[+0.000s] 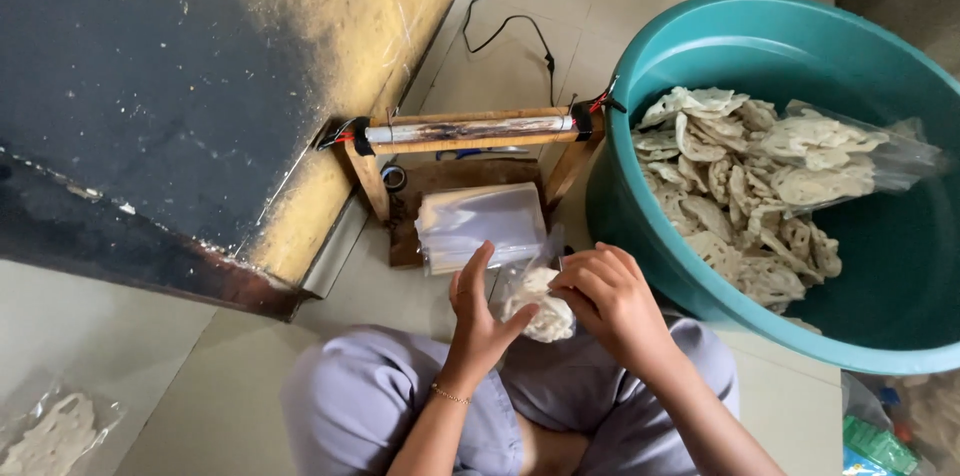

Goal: Packaging crackers into plastic bags and sealing them with a manual heat sealer.

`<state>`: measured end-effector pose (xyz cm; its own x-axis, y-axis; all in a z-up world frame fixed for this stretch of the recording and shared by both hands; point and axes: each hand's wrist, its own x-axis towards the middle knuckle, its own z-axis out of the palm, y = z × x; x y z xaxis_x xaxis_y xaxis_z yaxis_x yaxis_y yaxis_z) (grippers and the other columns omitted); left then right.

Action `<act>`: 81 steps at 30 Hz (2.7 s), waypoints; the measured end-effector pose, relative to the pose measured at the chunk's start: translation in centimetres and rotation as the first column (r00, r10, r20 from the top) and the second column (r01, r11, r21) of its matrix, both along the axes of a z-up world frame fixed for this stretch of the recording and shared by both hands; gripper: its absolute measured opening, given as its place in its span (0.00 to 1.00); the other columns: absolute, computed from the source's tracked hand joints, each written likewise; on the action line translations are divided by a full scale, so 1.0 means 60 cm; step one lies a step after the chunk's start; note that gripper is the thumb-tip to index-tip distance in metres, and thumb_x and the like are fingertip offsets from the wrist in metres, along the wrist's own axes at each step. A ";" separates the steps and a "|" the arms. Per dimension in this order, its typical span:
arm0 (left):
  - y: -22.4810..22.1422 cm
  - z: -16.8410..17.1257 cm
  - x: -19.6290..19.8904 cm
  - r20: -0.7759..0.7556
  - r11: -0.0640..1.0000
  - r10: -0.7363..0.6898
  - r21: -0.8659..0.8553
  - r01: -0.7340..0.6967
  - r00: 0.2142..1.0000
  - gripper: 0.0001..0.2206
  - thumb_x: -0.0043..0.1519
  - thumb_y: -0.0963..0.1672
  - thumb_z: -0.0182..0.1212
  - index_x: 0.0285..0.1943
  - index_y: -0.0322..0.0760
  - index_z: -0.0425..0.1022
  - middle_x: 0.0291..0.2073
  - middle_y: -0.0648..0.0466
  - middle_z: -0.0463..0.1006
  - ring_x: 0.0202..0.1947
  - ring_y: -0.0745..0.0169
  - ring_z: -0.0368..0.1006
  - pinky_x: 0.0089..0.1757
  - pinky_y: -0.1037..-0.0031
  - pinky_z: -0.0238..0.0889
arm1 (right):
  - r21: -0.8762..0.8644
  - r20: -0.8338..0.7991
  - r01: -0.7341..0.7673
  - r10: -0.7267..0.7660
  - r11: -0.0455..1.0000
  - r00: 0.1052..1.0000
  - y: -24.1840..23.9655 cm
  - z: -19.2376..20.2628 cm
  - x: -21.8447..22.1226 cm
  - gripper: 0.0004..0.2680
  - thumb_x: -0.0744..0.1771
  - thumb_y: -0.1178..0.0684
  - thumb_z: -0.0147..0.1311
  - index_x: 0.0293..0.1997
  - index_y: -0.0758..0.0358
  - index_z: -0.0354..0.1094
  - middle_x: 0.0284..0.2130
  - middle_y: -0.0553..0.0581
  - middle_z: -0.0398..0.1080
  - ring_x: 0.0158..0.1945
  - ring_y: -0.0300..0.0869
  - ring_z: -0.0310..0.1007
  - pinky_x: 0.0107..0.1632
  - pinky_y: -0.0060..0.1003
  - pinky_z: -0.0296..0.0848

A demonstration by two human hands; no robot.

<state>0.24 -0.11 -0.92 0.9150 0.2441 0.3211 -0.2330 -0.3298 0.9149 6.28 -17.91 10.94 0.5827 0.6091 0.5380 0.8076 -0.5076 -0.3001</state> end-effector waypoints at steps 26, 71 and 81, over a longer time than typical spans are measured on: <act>-0.002 -0.031 0.014 -0.181 0.998 0.061 -0.011 -0.064 0.982 0.25 0.67 0.49 0.51 0.71 0.36 0.59 0.67 0.48 0.68 0.67 0.53 0.64 0.62 0.60 0.55 | 0.029 -0.166 0.556 -0.544 0.831 0.822 -0.260 0.079 0.296 0.09 0.69 0.65 0.57 0.56 0.70 0.73 0.46 0.63 0.74 0.44 0.50 0.75 0.47 0.41 0.74; 0.121 0.082 0.109 -0.184 0.966 0.215 -0.104 -0.236 0.959 0.11 0.60 0.43 0.68 0.46 0.35 0.72 0.28 0.58 0.74 0.26 0.71 0.68 0.31 0.80 0.63 | -0.800 -0.432 0.364 -0.879 0.477 0.204 -0.527 -0.287 0.442 0.31 0.51 0.43 0.73 0.54 0.66 0.63 0.49 0.67 0.72 0.52 0.59 0.66 0.55 0.51 0.66; 0.098 0.032 0.098 -0.336 0.950 -0.049 -0.306 -0.060 0.941 0.07 0.65 0.42 0.59 0.48 0.32 0.76 0.37 0.53 0.80 0.37 0.65 0.78 0.40 0.77 0.69 | 0.114 -0.758 0.873 -0.527 0.475 0.385 -0.526 0.028 0.298 0.09 0.72 0.66 0.45 0.58 0.70 0.65 0.39 0.62 0.69 0.38 0.47 0.79 0.40 0.30 0.79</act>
<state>6.14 5.79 1.03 0.9534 0.2861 -0.0960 0.1061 -0.0200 0.9942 24.17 -49.48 12.64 0.9173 -0.3973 -0.0264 -0.2218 -0.4548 -0.8625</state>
